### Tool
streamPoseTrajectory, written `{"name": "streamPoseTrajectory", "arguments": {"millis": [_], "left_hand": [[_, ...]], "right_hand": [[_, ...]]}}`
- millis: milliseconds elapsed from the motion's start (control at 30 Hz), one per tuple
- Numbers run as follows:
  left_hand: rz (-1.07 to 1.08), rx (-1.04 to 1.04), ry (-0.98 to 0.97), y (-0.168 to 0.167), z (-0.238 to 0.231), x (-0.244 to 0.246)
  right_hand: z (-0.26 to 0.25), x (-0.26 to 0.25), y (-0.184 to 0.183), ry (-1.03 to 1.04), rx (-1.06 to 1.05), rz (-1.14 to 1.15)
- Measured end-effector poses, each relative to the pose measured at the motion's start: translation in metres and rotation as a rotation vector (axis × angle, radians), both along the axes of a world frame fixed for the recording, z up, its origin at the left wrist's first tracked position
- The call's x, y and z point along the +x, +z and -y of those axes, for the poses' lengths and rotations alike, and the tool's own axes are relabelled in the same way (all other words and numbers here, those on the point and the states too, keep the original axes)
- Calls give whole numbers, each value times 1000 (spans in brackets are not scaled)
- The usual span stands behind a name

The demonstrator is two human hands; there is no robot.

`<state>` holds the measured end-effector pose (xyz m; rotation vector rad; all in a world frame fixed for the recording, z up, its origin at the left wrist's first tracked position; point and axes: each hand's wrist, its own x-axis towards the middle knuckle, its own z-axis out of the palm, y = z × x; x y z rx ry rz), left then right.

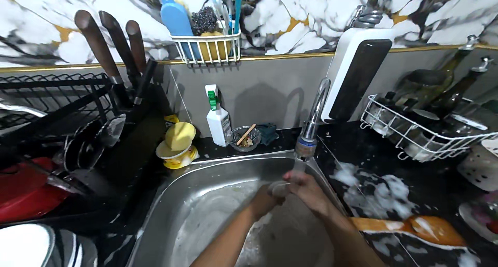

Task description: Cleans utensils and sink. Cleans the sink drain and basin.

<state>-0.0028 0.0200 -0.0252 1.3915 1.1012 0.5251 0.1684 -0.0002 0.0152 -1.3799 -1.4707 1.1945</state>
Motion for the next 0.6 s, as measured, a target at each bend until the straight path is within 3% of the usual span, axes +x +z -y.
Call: {"name": "streamPoseTrajectory", "arguments": {"millis": [167,300,367,467,533,600], "left_hand": [[122,-46,147,-2,0,6],[154,-49,105,0,8,20],[57,13,21,2,8,24],[-44,89,-55,3,6,24],[-24,68,-35,4,8,21],[75,16,33,0,9,24]], "right_hand": [[7,4,21,73,-74,23],[22,18,23,44,-56,15],[35,46,27,-33,-50,223],[64,113,36,-429,-38,722],[84,163,31,-634,-187,951],[99,202,19,-679,-412,1000]]}}
